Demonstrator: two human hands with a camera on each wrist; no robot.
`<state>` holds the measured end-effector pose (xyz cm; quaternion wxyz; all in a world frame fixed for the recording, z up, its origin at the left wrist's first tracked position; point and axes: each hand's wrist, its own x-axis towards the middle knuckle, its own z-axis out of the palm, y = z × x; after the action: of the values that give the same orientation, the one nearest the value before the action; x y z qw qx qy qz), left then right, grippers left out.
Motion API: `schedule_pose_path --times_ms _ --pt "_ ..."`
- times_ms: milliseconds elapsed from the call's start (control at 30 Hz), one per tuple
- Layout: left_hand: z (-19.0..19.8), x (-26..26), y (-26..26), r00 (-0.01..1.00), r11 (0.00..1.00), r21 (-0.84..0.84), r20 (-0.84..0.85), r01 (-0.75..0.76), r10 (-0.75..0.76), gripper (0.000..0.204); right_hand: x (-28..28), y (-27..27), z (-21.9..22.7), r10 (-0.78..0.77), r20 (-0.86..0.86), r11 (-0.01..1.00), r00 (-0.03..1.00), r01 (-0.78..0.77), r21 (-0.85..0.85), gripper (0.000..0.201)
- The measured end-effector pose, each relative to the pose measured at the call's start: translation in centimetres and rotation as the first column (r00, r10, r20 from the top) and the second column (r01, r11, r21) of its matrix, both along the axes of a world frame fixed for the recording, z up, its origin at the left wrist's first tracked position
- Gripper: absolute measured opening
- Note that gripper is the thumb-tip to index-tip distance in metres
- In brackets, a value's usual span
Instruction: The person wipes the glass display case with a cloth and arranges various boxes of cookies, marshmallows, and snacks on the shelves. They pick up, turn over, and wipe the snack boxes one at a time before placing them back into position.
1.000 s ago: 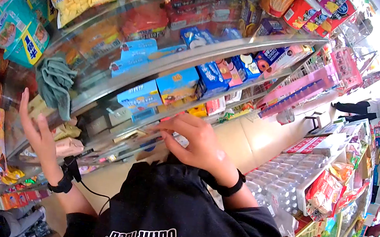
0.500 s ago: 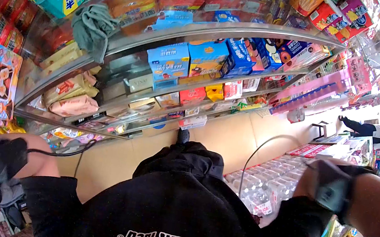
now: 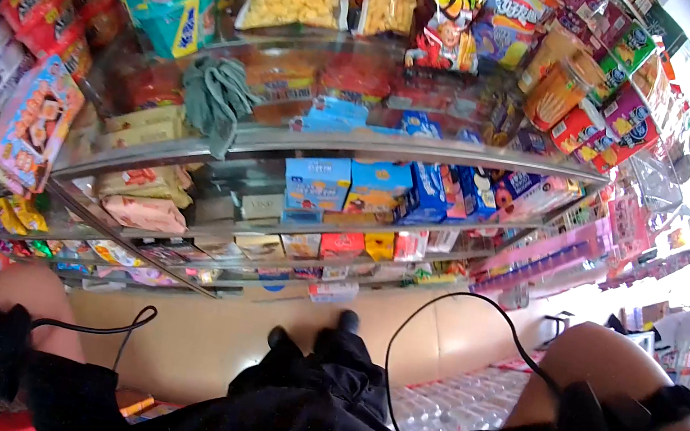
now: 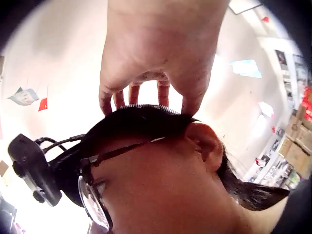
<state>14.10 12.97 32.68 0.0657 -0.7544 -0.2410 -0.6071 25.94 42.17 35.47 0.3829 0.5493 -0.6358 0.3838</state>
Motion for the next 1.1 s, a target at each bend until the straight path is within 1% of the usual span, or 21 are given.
schedule_pose_path --times_ms 67,100,133,167,200,233,267,300,333,367,400,433,467,500,567,633,700,833,967,1033,1100 --pt "0.9 1.5 -0.4 0.995 0.999 0.003 0.089 0.035 -0.035 0.038 1.2 0.8 1.1 -0.053 -0.067 0.994 0.996 0.046 -0.096 0.047" --pt "0.8 2.5 -0.5 0.987 0.998 0.014 0.145 0.066 -0.067 0.037 1.5 2.0 1.0 -0.063 -0.071 0.986 0.996 0.051 -0.16 0.047" --pt "0.8 3.9 -1.3 0.972 0.997 0.03 0.222 0.071 -0.076 0.036 1.8 3.4 0.5 -0.04 -0.047 0.973 0.998 0.028 -0.227 0.046" --pt "-0.5 5.2 -4.7 0.946 0.99 -0.11 0.304 -0.085 0.115 0.031 2.0 6.8 0.7 0.22 0.138 0.954 0.966 -0.183 -0.239 0.043" --pt "-3.6 4.0 -3.1 0.91 0.963 0.137 0.381 -0.232 0.165 0.04 0.4 9.9 -1.0 0.386 0.158 0.905 0.909 -0.341 -0.254 0.044" --pt "-6.8 2.6 -1.1 0.863 0.853 0.361 0.472 -0.378 0.182 0.053 -0.7 10.7 -4.4 0.316 0.061 0.867 0.947 -0.262 -0.423 0.044" --pt "-7.2 2.2 0.8 0.865 0.849 0.369 0.466 -0.378 0.183 0.053 -1.3 10.8 -6.4 0.23 -0.009 0.787 0.973 -0.191 -0.587 0.046" --pt "-7.1 1.3 3.5 0.915 0.953 0.273 0.403 -0.132 0.012 0.044 -1.3 10.5 -6.3 0.234 -0.009 0.789 0.972 -0.195 -0.583 0.046" --pt "-6.6 0.4 6.2 0.917 0.98 0.153 0.36 0.125 -0.173 0.038 -1.5 9.8 -6.1 0.43 0.116 0.786 0.895 -0.309 -0.535 0.048" --pt "-6.0 -0.4 8.5 0.869 0.928 0.018 0.343 0.373 -0.356 0.037 -1.9 9.0 -6.0 0.592 0.248 0.755 0.767 -0.42 -0.503 0.052" --pt "-5.8 -0.5 9.8 0.776 0.798 -0.121 0.356 0.591 -0.521 0.04 -2.2 8.3 -5.9 0.71 0.375 0.698 0.596 -0.523 -0.49 0.056" --pt "-5.7 -0.1 11.1 0.749 0.755 -0.154 0.35 0.638 -0.562 0.038 -2.3 8.0 -6.0 0.779 0.491 0.618 0.389 -0.607 -0.5 0.061" --pt "-5.7 0.5 12.2 0.752 0.758 -0.145 0.34 0.636 -0.565 0.037 -2.1 8.3 -6.2 0.796 0.585 0.521 0.157 -0.669 -0.529 0.066" --pt "-5.6 1.2 13.1 0.758 0.766 -0.136 0.327 0.628 -0.564 0.036 -2.1 8.7 -6.1 0.786 0.612 0.478 0.085 -0.711 -0.515 0.065" --pt "-5.6 2.6 14.6 0.779 0.786 -0.127 0.302 0.605 -0.55 0.033 -1.8 10.0 -6.4 0.782 0.617 0.457 0.086 -0.752 -0.475 0.062" --pt "-5.6 3.8 16.4 0.819 0.824 -0.126 0.266 0.552 -0.508 0.031 -2.4 11.5 -7.1 0.768 0.629 0.478 0.119 -0.76 -0.441 0.06" --pt "-5.3 5.2 17.6 0.863 0.867 -0.119 0.227 0.484 -0.451 0.029 -3.2 13.0 -7.6 0.757 0.636 0.498 0.149 -0.762 -0.414 0.058" --pt "-5.2 8.2 18.4 0.941 0.942 -0.08 0.123 0.326 -0.315 0.026 -3.2 16.2 -8.1 0.744 0.641 0.502 0.191 -0.792 -0.347 0.053" --pt "-4.8 10.4 19.1 0.978 0.977 -0.048 0.015 0.207 -0.207 0.023 -1.7 19.4 -7.5 0.725 0.62 0.522 0.299 -0.827 -0.212 0.049" --pt "-4.3 11.1 19.6 0.989 0.987 -0.047 0.0 0.151 -0.151 0.023 -0.9 21.4 -6.5 0.731 0.557 0.535 0.395 -0.838 -0.107 0.047" --pt "-4.4 11.9 19.9 0.993 0.993 -0.031 -0.035 0.111 -0.113 0.023 0.4 23.3 -5.5 0.712 0.495 0.546 0.498 -0.836 0.055 0.046"
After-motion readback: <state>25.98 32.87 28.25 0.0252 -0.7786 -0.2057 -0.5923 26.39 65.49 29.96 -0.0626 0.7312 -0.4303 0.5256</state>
